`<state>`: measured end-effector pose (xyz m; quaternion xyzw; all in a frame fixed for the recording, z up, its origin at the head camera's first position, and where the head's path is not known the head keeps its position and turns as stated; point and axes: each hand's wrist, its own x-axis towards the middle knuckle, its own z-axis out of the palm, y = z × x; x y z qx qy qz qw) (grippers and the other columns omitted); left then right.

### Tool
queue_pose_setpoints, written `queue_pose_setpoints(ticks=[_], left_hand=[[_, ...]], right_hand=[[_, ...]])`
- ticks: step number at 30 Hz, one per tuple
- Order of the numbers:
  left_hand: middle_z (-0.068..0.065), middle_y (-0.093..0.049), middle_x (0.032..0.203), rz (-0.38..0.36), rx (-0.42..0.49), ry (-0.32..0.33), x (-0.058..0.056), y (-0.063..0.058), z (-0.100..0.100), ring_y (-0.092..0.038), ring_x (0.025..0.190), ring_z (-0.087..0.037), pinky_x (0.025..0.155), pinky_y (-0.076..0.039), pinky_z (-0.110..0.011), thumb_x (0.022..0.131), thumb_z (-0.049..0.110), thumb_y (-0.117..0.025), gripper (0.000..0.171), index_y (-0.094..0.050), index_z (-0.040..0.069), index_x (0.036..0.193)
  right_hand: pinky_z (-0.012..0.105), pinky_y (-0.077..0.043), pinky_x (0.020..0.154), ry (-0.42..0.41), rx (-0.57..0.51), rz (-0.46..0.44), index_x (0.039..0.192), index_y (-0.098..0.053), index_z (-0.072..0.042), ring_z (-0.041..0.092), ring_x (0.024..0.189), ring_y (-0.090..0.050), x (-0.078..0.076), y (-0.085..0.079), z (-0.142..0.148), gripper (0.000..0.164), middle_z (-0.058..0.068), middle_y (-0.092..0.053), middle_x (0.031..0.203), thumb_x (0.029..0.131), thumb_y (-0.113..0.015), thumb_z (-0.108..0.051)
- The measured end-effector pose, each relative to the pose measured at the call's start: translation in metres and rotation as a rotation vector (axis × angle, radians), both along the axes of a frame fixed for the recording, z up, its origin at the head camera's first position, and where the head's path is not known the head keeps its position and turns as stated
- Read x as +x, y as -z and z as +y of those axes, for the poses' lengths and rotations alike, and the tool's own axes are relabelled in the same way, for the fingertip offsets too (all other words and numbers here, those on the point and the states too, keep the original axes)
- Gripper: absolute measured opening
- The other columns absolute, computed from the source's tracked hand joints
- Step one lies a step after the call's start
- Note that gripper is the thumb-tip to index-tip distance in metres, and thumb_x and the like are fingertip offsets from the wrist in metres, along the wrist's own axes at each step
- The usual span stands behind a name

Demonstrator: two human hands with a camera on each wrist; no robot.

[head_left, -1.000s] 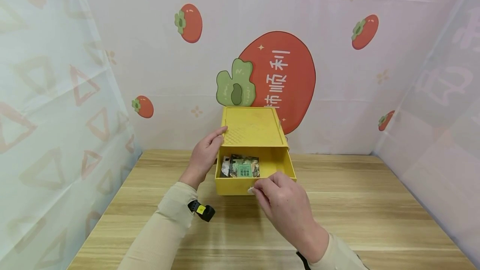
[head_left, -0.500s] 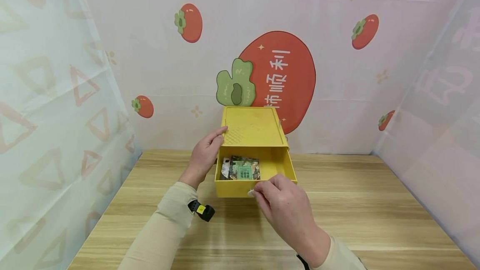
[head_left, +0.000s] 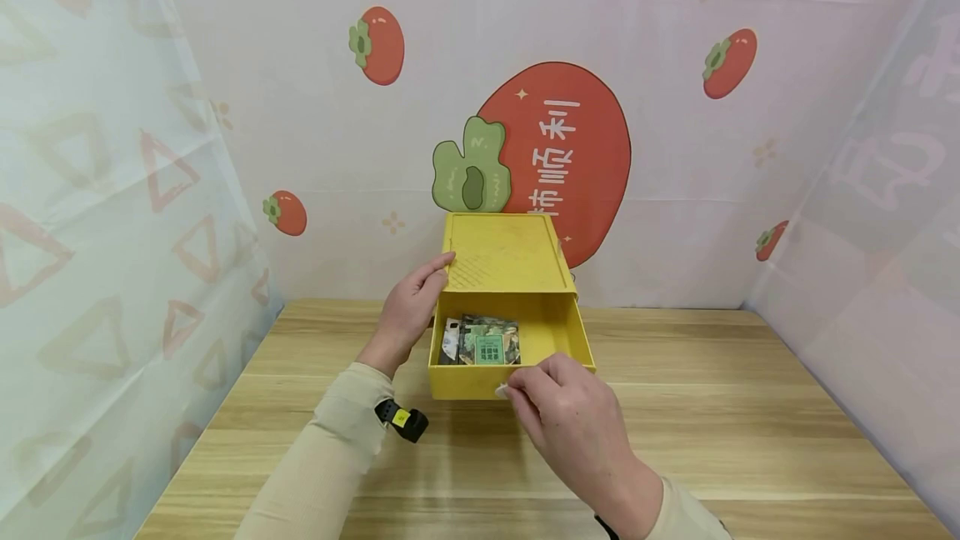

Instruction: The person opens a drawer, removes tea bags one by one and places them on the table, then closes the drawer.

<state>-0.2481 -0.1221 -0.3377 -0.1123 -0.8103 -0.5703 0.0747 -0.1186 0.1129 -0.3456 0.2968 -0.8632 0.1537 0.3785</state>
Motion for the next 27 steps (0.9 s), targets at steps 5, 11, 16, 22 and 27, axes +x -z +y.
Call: queue_pose_setpoints(ticks=[5,11,16,22,27], left_hand=[[0.008,-0.049,0.159,-0.002,0.010,0.004,0.000,0.000,0.000,-0.053,0.123,-0.024,0.095,-0.040,-0.044,0.111,0.041,-0.040,0.046,-0.054,0.031,0.153],[0.008,-0.049,0.159,-0.007,0.009,0.005,0.000,0.000,0.000,-0.052,0.122,-0.025,0.096,-0.040,-0.044,0.110,0.042,-0.040,0.046,-0.054,0.031,0.153],[0.008,-0.048,0.160,-0.003,0.006,0.006,0.000,0.000,0.000,-0.051,0.127,-0.024,0.097,-0.039,-0.044,0.111,0.041,-0.040,0.046,-0.054,0.030,0.153],[0.008,-0.049,0.159,-0.003,-0.001,0.005,0.001,0.001,0.000,-0.054,0.115,-0.027,0.087,-0.043,-0.043,0.111,0.042,-0.039,0.046,-0.053,0.032,0.153],[0.008,-0.050,0.158,-0.009,-0.002,-0.002,0.001,0.000,0.000,-0.054,0.109,-0.028,0.080,-0.044,-0.041,0.111,0.042,-0.039,0.045,-0.054,0.033,0.153]], right_hand=[[0.018,-0.046,0.056,0.011,0.009,-0.007,0.088,-0.077,-0.021,0.004,0.070,-0.052,0.003,-0.001,0.000,0.017,-0.008,-0.058,0.078,0.081,-0.092,-0.025],[0.017,-0.046,0.057,0.012,0.010,-0.014,0.088,-0.077,-0.022,0.003,0.070,-0.051,0.007,-0.001,0.000,0.018,-0.009,-0.058,0.078,0.080,-0.093,-0.025],[0.017,-0.046,0.056,0.009,0.002,-0.001,0.088,-0.076,-0.022,0.003,0.069,-0.051,0.008,0.000,0.000,0.019,-0.009,-0.057,0.077,0.080,-0.093,-0.025],[0.017,-0.046,0.057,0.009,0.005,-0.008,0.088,-0.077,-0.022,0.002,0.070,-0.051,0.010,0.000,0.000,0.017,-0.010,-0.057,0.078,0.081,-0.092,-0.026],[0.016,-0.045,0.057,0.009,0.008,-0.010,0.089,-0.077,-0.022,0.002,0.070,-0.051,0.011,0.000,0.000,0.018,-0.010,-0.057,0.078,0.081,-0.093,-0.025]])
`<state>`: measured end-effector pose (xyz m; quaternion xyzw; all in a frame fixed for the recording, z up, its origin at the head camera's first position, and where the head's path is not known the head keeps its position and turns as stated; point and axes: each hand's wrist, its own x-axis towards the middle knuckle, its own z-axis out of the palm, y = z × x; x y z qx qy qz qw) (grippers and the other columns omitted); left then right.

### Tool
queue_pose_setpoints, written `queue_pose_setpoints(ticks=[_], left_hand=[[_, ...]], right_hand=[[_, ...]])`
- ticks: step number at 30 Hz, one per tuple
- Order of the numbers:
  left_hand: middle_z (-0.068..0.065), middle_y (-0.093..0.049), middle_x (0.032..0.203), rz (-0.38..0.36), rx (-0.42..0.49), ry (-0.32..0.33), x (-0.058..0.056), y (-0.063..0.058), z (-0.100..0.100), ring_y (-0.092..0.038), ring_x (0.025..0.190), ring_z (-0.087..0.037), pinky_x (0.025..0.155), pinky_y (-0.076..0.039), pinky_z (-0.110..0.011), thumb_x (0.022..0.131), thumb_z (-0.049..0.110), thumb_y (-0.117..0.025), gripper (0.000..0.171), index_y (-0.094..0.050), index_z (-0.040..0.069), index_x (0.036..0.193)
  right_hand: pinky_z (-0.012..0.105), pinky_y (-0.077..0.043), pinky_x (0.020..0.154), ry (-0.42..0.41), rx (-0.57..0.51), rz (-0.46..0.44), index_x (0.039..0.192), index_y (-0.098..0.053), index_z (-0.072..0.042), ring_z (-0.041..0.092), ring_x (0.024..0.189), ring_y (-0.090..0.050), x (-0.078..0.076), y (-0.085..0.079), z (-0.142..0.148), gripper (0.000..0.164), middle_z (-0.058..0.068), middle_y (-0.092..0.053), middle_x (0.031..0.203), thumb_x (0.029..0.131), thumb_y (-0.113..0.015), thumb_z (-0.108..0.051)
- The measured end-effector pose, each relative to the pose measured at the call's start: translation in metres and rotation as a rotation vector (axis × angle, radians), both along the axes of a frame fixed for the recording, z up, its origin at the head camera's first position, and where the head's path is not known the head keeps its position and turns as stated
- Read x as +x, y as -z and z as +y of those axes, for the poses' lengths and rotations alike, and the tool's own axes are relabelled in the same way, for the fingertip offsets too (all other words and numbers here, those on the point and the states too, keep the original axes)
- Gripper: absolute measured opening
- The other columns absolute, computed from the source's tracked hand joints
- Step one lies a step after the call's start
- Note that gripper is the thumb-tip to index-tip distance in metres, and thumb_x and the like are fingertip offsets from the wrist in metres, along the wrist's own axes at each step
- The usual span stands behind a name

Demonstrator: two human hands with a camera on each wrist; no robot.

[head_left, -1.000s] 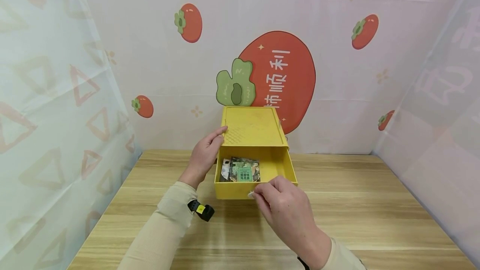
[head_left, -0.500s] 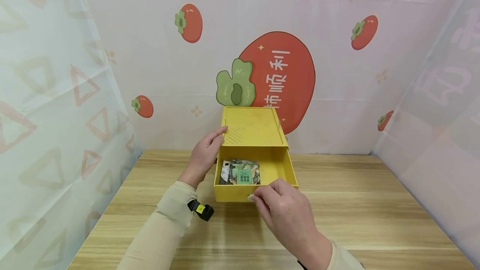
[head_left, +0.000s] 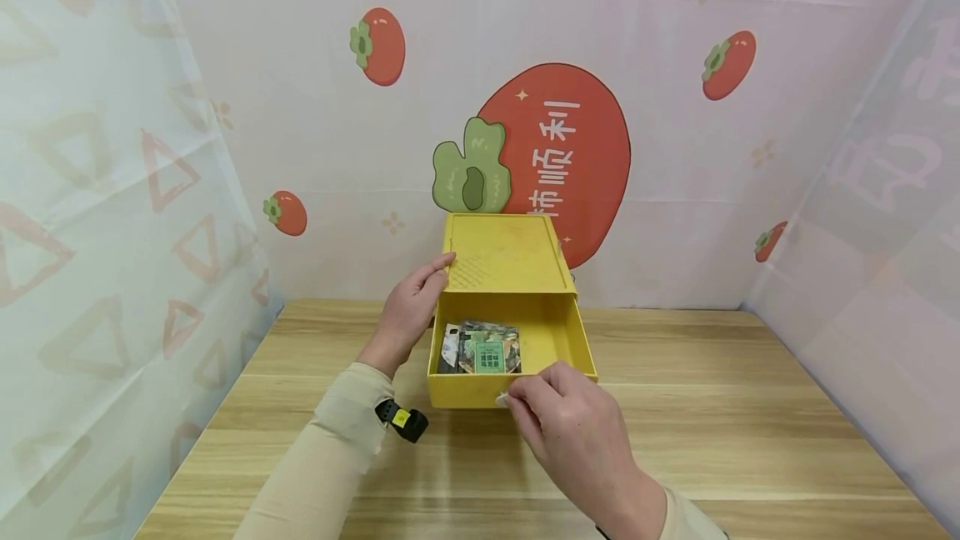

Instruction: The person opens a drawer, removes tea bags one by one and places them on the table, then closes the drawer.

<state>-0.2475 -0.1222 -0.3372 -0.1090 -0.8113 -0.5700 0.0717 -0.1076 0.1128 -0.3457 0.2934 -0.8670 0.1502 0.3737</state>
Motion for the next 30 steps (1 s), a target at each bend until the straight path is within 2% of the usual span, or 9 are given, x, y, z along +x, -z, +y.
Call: queue_pose_setpoints(ticks=[5,9,11,16,20,27,30], left_hand=[[0.008,-0.049,0.159,-0.005,0.002,0.001,-0.0005,-0.0002,0.0001,-0.053,0.119,-0.025,0.080,-0.044,-0.042,0.111,0.042,-0.039,0.046,-0.054,0.032,0.153],[0.008,-0.048,0.160,-0.004,0.001,0.002,-0.0004,-0.0001,0.0002,-0.052,0.127,-0.023,0.091,-0.043,-0.042,0.111,0.042,-0.038,0.046,-0.053,0.032,0.153],[0.008,-0.048,0.160,-0.003,0.000,0.001,-0.0004,0.0002,0.0003,-0.052,0.125,-0.023,0.090,-0.043,-0.042,0.111,0.042,-0.038,0.046,-0.053,0.032,0.153],[0.008,-0.049,0.158,0.006,-0.004,0.003,-0.0004,0.0007,0.0001,-0.055,0.110,-0.027,0.075,-0.044,-0.041,0.111,0.042,-0.038,0.046,-0.053,0.033,0.153],[0.008,-0.050,0.158,0.011,-0.004,0.002,-0.0004,0.0009,0.0001,-0.054,0.111,-0.024,0.074,-0.044,-0.039,0.111,0.042,-0.038,0.045,-0.054,0.033,0.153],[0.008,-0.050,0.157,0.014,-0.001,-0.001,-0.0006,0.0010,-0.0001,-0.052,0.086,-0.028,0.061,-0.043,-0.036,0.111,0.042,-0.039,0.045,-0.054,0.034,0.152],[0.008,-0.051,0.157,0.013,0.003,0.001,-0.0008,0.0011,-0.0004,-0.050,0.078,-0.022,0.057,-0.042,-0.034,0.111,0.042,-0.039,0.045,-0.055,0.033,0.152]], right_hand=[[0.014,-0.044,0.057,0.011,0.003,-0.016,0.089,-0.077,-0.022,0.001,0.070,-0.050,0.0019,-0.0001,-0.0001,0.018,-0.010,-0.056,0.077,0.080,-0.093,-0.026],[0.015,-0.044,0.056,-0.001,-0.006,0.016,0.088,-0.077,-0.022,0.002,0.069,-0.050,0.0026,0.0005,-0.0004,0.018,-0.010,-0.056,0.077,0.080,-0.093,-0.025],[0.015,-0.044,0.055,-0.005,-0.007,0.026,0.088,-0.077,-0.022,0.002,0.068,-0.050,0.0031,0.0007,-0.0005,0.017,-0.010,-0.055,0.077,0.081,-0.092,-0.026],[0.016,-0.044,0.056,-0.002,-0.005,0.023,0.087,-0.077,-0.022,0.002,0.069,-0.051,0.0048,0.0006,-0.0006,0.018,-0.010,-0.055,0.076,0.080,-0.092,-0.027],[0.017,-0.045,0.055,-0.008,-0.009,0.040,0.088,-0.077,-0.022,0.002,0.068,-0.052,0.0053,0.0010,-0.0010,0.019,-0.010,-0.056,0.077,0.080,-0.093,-0.026],[0.016,-0.045,0.055,0.005,-0.001,0.032,0.088,-0.077,-0.022,0.002,0.068,-0.052,0.0065,0.0009,-0.0010,0.019,-0.010,-0.057,0.077,0.079,-0.093,-0.026],[0.016,-0.045,0.055,0.007,0.002,0.027,0.088,-0.077,-0.022,0.002,0.067,-0.051,0.0072,0.0007,-0.0010,0.019,-0.010,-0.057,0.077,0.079,-0.093,-0.026]])
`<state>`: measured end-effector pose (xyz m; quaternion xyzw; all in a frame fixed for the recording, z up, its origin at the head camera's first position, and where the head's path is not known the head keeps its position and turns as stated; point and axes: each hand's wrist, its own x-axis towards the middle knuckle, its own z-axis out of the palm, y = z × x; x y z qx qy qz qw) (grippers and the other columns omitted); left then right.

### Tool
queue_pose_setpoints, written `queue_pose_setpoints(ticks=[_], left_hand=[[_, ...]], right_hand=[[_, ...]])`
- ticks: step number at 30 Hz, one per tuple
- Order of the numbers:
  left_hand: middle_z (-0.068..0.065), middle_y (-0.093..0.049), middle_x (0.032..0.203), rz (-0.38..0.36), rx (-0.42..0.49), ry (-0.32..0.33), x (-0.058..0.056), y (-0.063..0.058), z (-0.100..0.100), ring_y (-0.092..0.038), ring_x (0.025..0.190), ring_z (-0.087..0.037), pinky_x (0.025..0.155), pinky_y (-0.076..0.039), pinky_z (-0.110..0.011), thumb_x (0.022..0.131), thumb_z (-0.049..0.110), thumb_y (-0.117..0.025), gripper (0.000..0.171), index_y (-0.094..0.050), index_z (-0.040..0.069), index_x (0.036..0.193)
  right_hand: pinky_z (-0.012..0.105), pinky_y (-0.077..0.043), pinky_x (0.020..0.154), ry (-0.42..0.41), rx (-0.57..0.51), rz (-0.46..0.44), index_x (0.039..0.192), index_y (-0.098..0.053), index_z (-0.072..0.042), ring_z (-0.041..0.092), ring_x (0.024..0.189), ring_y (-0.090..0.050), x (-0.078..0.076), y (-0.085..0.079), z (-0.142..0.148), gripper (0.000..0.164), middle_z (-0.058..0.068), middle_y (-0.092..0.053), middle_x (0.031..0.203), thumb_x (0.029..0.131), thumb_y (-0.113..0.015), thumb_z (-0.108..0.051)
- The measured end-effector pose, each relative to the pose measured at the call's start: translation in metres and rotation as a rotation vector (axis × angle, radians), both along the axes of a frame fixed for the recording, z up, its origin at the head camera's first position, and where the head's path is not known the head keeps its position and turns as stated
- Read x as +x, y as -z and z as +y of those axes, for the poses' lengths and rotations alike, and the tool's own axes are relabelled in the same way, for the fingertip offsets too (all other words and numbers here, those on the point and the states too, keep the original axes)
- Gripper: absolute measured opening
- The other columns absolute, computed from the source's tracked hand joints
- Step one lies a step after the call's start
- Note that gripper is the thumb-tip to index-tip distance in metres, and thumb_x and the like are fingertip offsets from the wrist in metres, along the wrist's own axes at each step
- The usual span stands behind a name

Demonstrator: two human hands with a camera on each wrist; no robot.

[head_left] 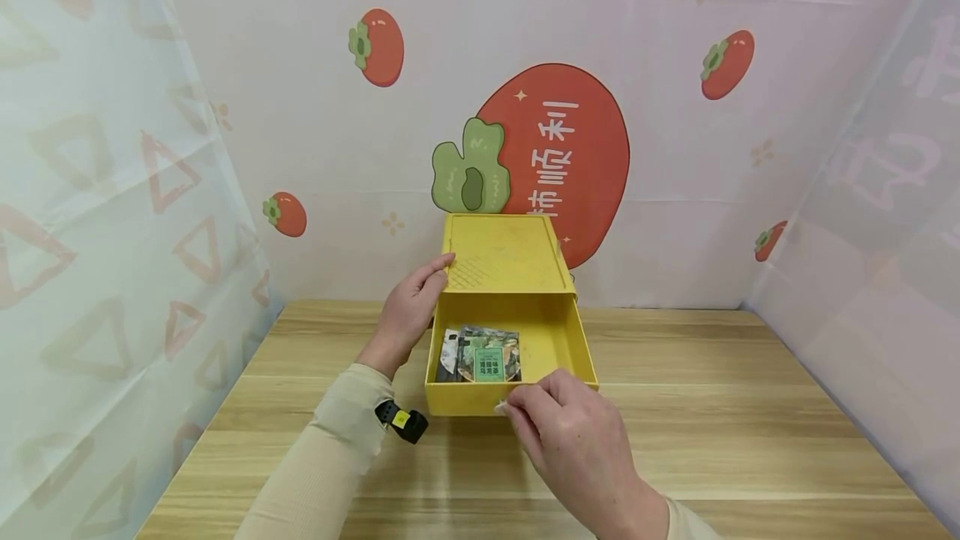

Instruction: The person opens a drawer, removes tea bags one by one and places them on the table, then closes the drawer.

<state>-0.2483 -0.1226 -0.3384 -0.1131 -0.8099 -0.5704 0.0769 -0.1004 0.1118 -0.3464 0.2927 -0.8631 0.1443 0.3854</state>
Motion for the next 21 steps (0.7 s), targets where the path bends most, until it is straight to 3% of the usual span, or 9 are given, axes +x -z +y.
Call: queue_pose_setpoints(ticks=[6,21], left_hand=[[0.006,-0.053,0.155,-0.010,0.016,0.007,-0.0003,0.0004,0.0001,-0.029,0.046,-0.013,0.051,-0.041,-0.030,0.111,0.042,-0.039,0.044,-0.055,0.034,0.152],[0.005,-0.051,0.157,0.000,0.012,0.016,-0.0021,0.0008,0.0002,-0.034,0.047,-0.013,0.051,-0.043,-0.032,0.111,0.044,-0.040,0.044,-0.054,0.034,0.152]], right_hand=[[0.015,-0.043,0.055,-0.009,-0.001,0.009,0.087,-0.077,-0.021,0.002,0.067,-0.051,0.0023,-0.0002,-0.0005,0.018,-0.010,-0.056,0.077,0.079,-0.093,-0.025],[0.014,-0.043,0.055,0.012,0.000,-0.010,0.086,-0.077,-0.023,0.001,0.067,-0.050,0.0085,0.0000,-0.0005,0.018,-0.011,-0.056,0.077,0.079,-0.093,-0.026]])
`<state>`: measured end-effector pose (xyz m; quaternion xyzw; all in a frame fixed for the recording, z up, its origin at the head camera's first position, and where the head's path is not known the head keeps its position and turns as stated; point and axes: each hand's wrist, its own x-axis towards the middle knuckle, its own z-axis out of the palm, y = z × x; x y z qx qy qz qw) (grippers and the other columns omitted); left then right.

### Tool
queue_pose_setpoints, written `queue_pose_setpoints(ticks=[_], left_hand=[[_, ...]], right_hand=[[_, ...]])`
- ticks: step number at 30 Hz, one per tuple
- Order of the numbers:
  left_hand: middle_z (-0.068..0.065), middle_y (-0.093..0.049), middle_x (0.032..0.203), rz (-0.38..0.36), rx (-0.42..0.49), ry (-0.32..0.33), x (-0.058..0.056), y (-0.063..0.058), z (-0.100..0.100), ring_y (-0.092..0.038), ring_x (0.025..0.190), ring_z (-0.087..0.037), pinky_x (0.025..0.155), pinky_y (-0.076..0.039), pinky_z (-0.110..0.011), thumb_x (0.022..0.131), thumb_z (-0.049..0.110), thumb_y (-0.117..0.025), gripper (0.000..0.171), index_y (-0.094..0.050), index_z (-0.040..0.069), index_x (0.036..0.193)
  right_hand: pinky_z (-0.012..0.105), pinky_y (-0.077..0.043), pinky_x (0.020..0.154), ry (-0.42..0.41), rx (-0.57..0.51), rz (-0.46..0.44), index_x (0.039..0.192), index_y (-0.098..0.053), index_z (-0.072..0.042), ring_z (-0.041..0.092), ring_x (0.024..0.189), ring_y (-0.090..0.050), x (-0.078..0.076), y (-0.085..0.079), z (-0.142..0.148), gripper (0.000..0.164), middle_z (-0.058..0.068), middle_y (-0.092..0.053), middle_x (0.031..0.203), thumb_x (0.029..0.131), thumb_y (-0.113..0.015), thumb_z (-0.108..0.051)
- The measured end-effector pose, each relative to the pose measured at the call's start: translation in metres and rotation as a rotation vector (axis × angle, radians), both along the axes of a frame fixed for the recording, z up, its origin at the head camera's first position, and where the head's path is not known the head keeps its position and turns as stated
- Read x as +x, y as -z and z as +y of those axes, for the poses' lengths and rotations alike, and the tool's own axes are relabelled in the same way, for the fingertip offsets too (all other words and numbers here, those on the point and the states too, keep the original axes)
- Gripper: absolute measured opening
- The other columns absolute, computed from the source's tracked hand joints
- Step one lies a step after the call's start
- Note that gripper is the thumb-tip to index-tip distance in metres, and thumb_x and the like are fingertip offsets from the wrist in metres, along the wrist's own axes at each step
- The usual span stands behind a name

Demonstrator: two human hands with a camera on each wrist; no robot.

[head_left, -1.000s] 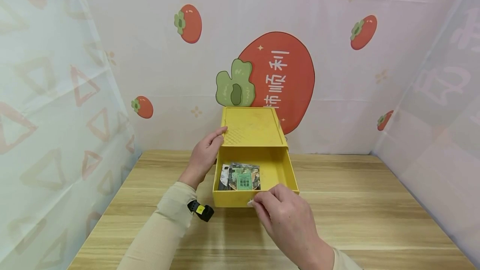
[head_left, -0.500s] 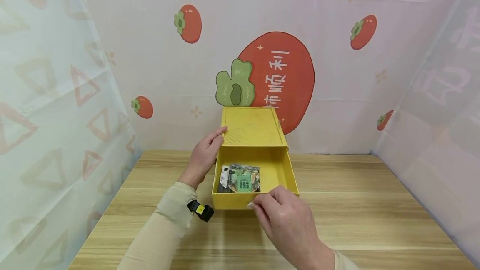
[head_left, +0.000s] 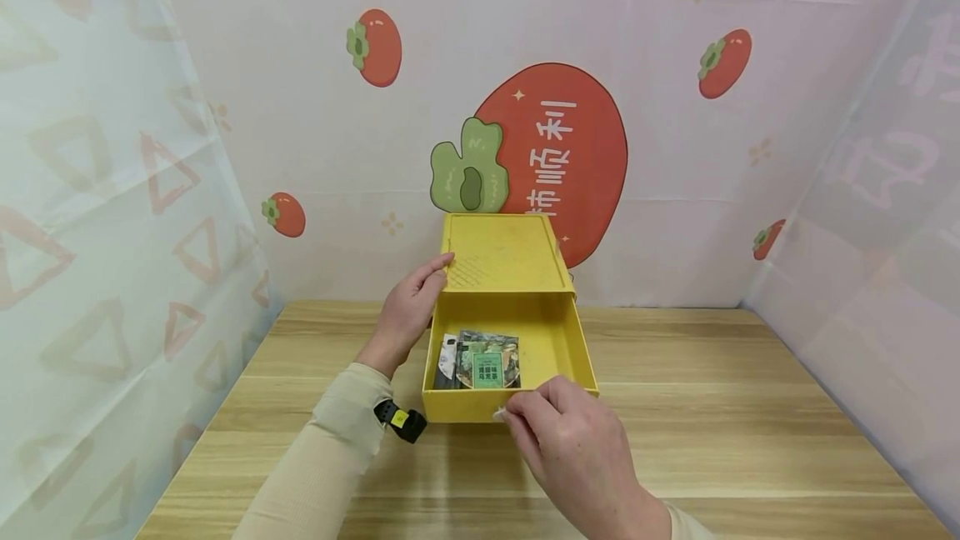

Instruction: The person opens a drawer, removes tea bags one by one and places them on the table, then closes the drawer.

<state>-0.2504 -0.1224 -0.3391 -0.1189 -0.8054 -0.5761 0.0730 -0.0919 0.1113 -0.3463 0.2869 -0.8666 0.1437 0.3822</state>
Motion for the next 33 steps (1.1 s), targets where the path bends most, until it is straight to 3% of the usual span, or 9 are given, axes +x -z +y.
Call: queue_pose_setpoints(ticks=[10,14,18,21,26,28,33], left_hand=[[0.004,-0.054,0.154,0.000,0.004,0.002,0.000,0.001,0.000,-0.031,0.047,-0.013,0.053,-0.044,-0.033,0.111,0.044,-0.041,0.044,-0.054,0.034,0.152],[-0.012,-0.063,0.126,-0.007,0.010,0.003,0.000,0.001,0.000,-0.031,0.046,-0.012,0.052,-0.043,-0.033,0.111,0.045,-0.041,0.044,-0.054,0.036,0.152],[-0.021,-0.057,0.104,-0.020,0.016,-0.004,0.000,0.001,0.001,-0.032,0.044,-0.012,0.050,-0.041,-0.031,0.111,0.044,-0.041,0.044,-0.053,0.035,0.153],[-0.020,-0.057,0.105,-0.028,0.017,-0.002,0.000,0.000,0.001,-0.031,0.043,-0.011,0.051,-0.041,-0.030,0.112,0.044,-0.041,0.044,-0.052,0.035,0.154],[-0.008,-0.063,0.133,-0.020,0.007,0.002,0.001,0.000,-0.001,-0.033,0.047,-0.012,0.054,-0.044,-0.033,0.111,0.047,-0.041,0.045,-0.053,0.037,0.152],[0.000,-0.058,0.148,-0.017,0.001,0.002,0.001,0.000,-0.001,-0.034,0.049,-0.013,0.055,-0.045,-0.034,0.111,0.046,-0.040,0.045,-0.053,0.036,0.153],[0.008,-0.051,0.156,-0.015,-0.008,-0.005,0.002,-0.001,-0.001,-0.040,0.059,-0.018,0.058,-0.047,-0.037,0.111,0.046,-0.040,0.045,-0.053,0.036,0.153]], right_hand=[[0.012,-0.041,0.054,-0.001,0.001,0.004,0.085,-0.077,-0.024,0.000,0.066,-0.049,0.003,0.000,-0.001,0.018,-0.012,-0.055,0.075,0.078,-0.094,-0.026],[0.013,-0.041,0.055,-0.007,-0.004,0.011,0.085,-0.077,-0.024,0.000,0.066,-0.049,0.004,0.001,-0.001,0.018,-0.012,-0.055,0.076,0.078,-0.093,-0.026],[0.012,-0.041,0.055,-0.006,-0.001,0.000,0.086,-0.077,-0.024,0.000,0.066,-0.049,0.006,0.001,0.000,0.019,-0.012,-0.055,0.076,0.077,-0.094,-0.025],[0.012,-0.041,0.056,0.002,0.003,-0.015,0.086,-0.077,-0.023,0.000,0.067,-0.048,0.007,0.001,0.000,0.019,-0.012,-0.055,0.076,0.077,-0.094,-0.025],[0.011,-0.041,0.056,0.014,0.009,-0.024,0.086,-0.077,-0.024,-0.001,0.066,-0.048,0.009,0.002,-0.001,0.020,-0.012,-0.055,0.076,0.077,-0.095,-0.026],[0.011,-0.041,0.056,0.013,0.009,-0.019,0.086,-0.077,-0.024,0.000,0.066,-0.048,0.009,0.002,-0.001,0.020,-0.012,-0.055,0.076,0.076,-0.095,-0.026],[0.011,-0.041,0.056,0.028,0.018,-0.030,0.086,-0.077,-0.024,-0.001,0.066,-0.047,0.010,0.003,-0.002,0.019,-0.012,-0.055,0.076,0.077,-0.094,-0.027]])
